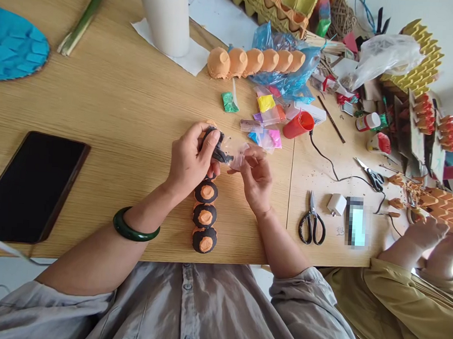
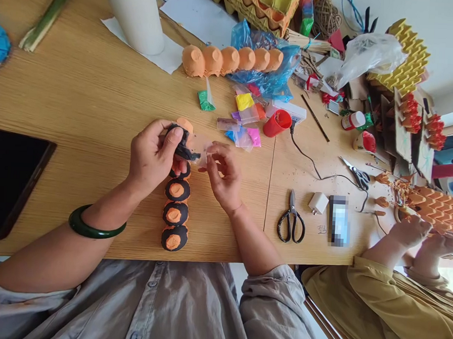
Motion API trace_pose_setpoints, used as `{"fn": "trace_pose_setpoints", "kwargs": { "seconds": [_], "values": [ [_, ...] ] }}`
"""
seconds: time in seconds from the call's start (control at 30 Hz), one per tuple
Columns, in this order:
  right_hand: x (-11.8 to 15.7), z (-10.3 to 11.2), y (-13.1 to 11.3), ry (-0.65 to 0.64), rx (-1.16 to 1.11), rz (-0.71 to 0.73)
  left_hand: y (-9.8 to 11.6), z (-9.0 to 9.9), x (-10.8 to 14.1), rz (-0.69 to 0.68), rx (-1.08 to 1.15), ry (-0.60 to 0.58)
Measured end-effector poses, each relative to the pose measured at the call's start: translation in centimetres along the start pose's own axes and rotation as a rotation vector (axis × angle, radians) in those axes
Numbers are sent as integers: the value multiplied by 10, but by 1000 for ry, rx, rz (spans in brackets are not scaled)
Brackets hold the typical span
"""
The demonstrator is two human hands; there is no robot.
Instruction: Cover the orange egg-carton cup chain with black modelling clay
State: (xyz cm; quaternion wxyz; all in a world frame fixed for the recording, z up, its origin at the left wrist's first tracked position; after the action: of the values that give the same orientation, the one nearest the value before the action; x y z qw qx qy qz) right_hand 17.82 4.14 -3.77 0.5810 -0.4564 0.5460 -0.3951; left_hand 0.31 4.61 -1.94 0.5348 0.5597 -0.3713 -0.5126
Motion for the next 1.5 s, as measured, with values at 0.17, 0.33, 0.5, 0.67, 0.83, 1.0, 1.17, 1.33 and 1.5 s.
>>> {"fn": "trace_pose_setpoints", "kwargs": {
  "seconds": [0.17, 0.33, 0.5, 0.67, 0.83, 1.0, 1.17, 1.33, 1.5],
  "values": [
    [1, -1, 5, -91, -70, -187, -4, 2, -2, -11, 0, 50],
    [-2, -3, 7, -161, -185, -285, -3, 2, -3, -39, -41, 19],
    [-4, -5, 6, -126, -222, -273, 6, 2, -3, -21, -7, -36],
    [-3, -5, 3, -70, -205, -271, 9, 7, -5, -102, -182, 55],
    [-4, -4, -6, -116, -102, -225, 4, 12, -9, -135, -283, 108],
    [0, -10, -10, -212, -80, -205, 3, 13, -10, -171, -232, 142],
    [4, -13, -7, -195, -110, -158, 4, 13, -8, -179, -227, 148],
    [5, -13, -8, -273, -88, -179, 6, 13, -7, -174, -259, 161],
    [3, -7, -10, -117, -77, -163, 7, 12, -7, -168, -222, 154]
  ]
}}
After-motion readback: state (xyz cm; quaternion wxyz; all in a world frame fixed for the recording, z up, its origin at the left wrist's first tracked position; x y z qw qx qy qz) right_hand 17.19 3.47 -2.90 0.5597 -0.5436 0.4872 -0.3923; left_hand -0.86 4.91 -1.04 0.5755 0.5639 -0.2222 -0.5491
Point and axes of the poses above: each hand's wrist, its own x-axis away from the middle knuckle, its own z-axis out of the back of the hand, y = z × x, the point moved 4 cm from there along -x, towards the middle knuckle
